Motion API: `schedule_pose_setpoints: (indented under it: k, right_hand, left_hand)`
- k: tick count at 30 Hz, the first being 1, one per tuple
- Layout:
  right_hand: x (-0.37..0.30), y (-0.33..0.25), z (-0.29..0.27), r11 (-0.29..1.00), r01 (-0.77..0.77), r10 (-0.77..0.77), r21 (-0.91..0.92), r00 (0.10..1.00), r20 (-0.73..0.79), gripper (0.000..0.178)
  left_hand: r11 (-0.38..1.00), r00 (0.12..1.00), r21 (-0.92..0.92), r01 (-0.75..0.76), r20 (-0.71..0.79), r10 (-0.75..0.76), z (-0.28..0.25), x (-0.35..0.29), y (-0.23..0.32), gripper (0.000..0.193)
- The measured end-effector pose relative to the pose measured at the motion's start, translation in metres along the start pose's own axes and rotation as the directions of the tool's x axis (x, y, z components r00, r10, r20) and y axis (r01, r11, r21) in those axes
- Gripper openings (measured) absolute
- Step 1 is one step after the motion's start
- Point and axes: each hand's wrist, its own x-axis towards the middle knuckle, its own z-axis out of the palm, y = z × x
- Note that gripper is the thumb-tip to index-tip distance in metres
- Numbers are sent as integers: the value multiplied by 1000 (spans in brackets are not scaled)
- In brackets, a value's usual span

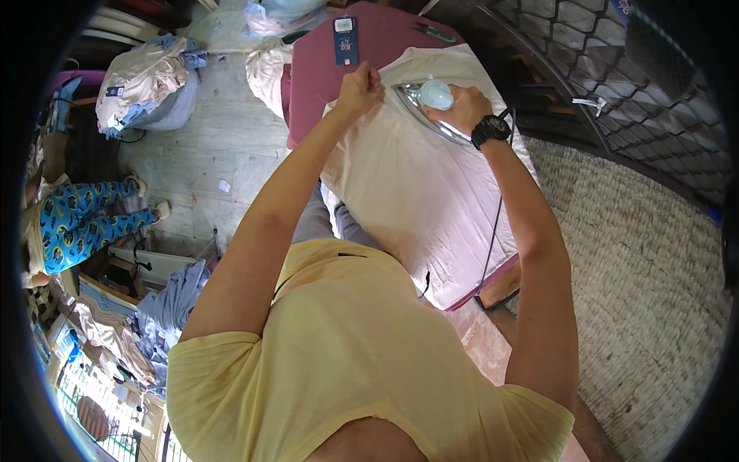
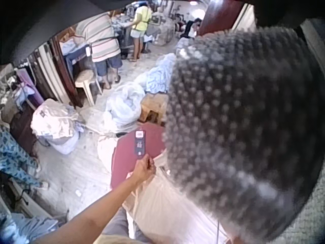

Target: The person irons a shirt and a piece of fabric, smoothing the items on an ironing board, applying an iron to the sleeves and torso, and subsequently folding them.

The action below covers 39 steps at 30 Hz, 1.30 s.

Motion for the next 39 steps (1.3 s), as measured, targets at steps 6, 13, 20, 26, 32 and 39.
schedule_pose_setpoints:
  k: [6,13,20,26,32,39]
  right_hand:
    - [-2,-4,-5,996,43,-41,-77,999,29,63]
    - [-3,-3,-5,995,53,-51,-89,998,29,62]
    - [-1,-5,-3,996,48,-46,-69,998,30,63]
    - [0,-6,-2,999,37,-36,-39,999,20,66]
    - [1,-2,-1,998,-33,31,-55,999,-44,65]
    - [-55,8,-21,950,-271,268,154,963,40,57]
  left_hand:
    - [998,999,-36,-45,-12,44,0,1,-16,20]
    - [997,997,-33,-71,-37,70,0,-2,-5,18]
    - [999,1000,-33,-29,-8,28,-2,-2,-2,18]
    - [998,999,35,-46,-27,47,-3,-3,-4,19]
    - [994,994,38,-99,-38,101,2,-1,-3,21]
    - [981,994,167,-103,-11,106,1,-5,5,19]
